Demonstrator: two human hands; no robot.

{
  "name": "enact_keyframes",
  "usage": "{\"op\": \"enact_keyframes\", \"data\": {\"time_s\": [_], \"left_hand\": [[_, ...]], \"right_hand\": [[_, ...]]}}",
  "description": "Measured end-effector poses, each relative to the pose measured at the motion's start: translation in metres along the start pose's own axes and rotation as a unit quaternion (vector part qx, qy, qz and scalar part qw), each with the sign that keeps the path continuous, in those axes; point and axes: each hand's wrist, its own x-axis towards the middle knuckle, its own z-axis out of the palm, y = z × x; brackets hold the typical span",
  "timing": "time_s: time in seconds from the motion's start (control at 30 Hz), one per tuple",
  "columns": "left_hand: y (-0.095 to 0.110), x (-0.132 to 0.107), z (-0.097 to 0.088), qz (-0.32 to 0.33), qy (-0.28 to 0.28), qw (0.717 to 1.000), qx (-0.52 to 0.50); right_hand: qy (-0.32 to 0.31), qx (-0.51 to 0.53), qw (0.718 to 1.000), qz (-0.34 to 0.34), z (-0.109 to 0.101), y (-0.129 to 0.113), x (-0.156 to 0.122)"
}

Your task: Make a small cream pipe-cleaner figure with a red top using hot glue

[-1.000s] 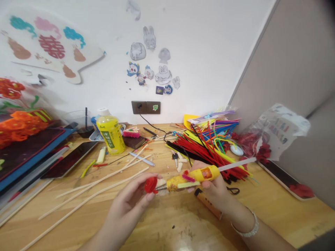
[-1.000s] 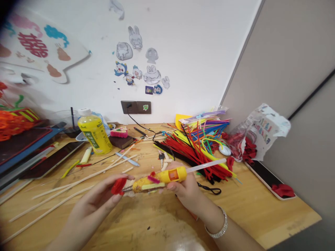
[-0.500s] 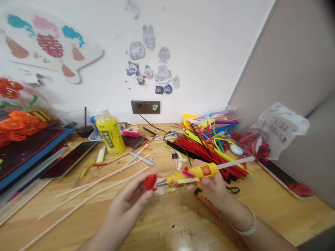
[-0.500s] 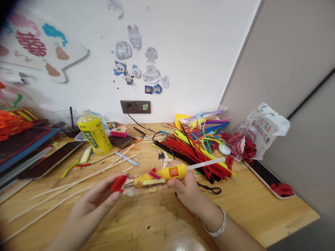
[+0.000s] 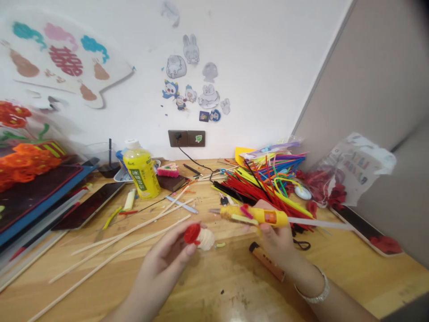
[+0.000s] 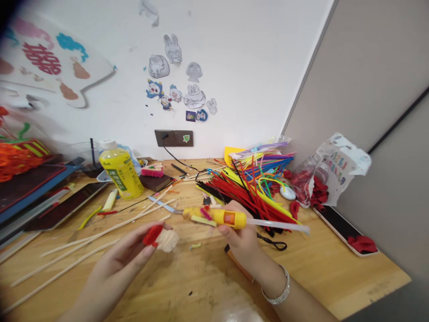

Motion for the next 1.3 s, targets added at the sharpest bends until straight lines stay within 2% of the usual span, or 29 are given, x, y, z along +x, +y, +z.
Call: {"op": "enact_keyframes", "data": {"time_s": [0.1,0.2,0.27,0.33,0.4,0.53,0.63,0.73,0.83,0.97,1.1,1.3], "left_hand": [[0.001,-0.001,0.000,-0.009,-0.024,1.000,-0.017],[0.000,-0.003,-0.001,-0.005,-0.045,0.999,-0.024],[0.000,-0.005,0.000,0.004,-0.048,0.999,-0.023],[0.001,-0.006,0.001,0.009,-0.050,0.999,-0.020],[0.003,-0.006,0.004,0.009,-0.048,0.999,-0.022],[0.005,-0.007,0.009,0.015,-0.022,0.999,-0.034],[0.001,-0.008,0.011,0.012,-0.006,1.000,-0.026],[-0.008,-0.010,0.013,0.021,-0.006,1.000,0.008],[-0.016,-0.012,0.014,0.052,-0.010,0.997,0.058],[-0.021,-0.014,0.016,0.081,-0.018,0.989,0.119],[-0.020,-0.015,0.018,0.088,-0.023,0.986,0.141],[-0.021,-0.015,0.019,0.109,-0.022,0.985,0.134]], "right_hand": [[-0.005,-0.174,0.983,-0.052,-0.003,0.007,0.006],[-0.083,-0.336,0.934,-0.089,0.005,0.019,0.010],[-0.123,-0.395,0.908,-0.067,0.014,0.026,0.008],[-0.162,-0.408,0.898,-0.036,0.023,0.030,0.003],[-0.188,-0.385,0.904,-0.007,0.028,0.030,-0.002],[-0.226,-0.258,0.939,0.009,0.030,0.021,-0.006],[-0.183,-0.148,0.972,-0.006,0.029,0.005,-0.003],[-0.145,-0.050,0.988,-0.007,0.033,-0.013,-0.004],[-0.132,-0.012,0.991,0.007,0.041,-0.022,-0.012],[-0.117,0.024,0.987,0.107,0.050,-0.019,-0.022],[-0.109,0.111,0.968,0.198,0.055,-0.018,-0.026],[-0.098,0.234,0.933,0.255,0.060,-0.015,-0.028]]}}
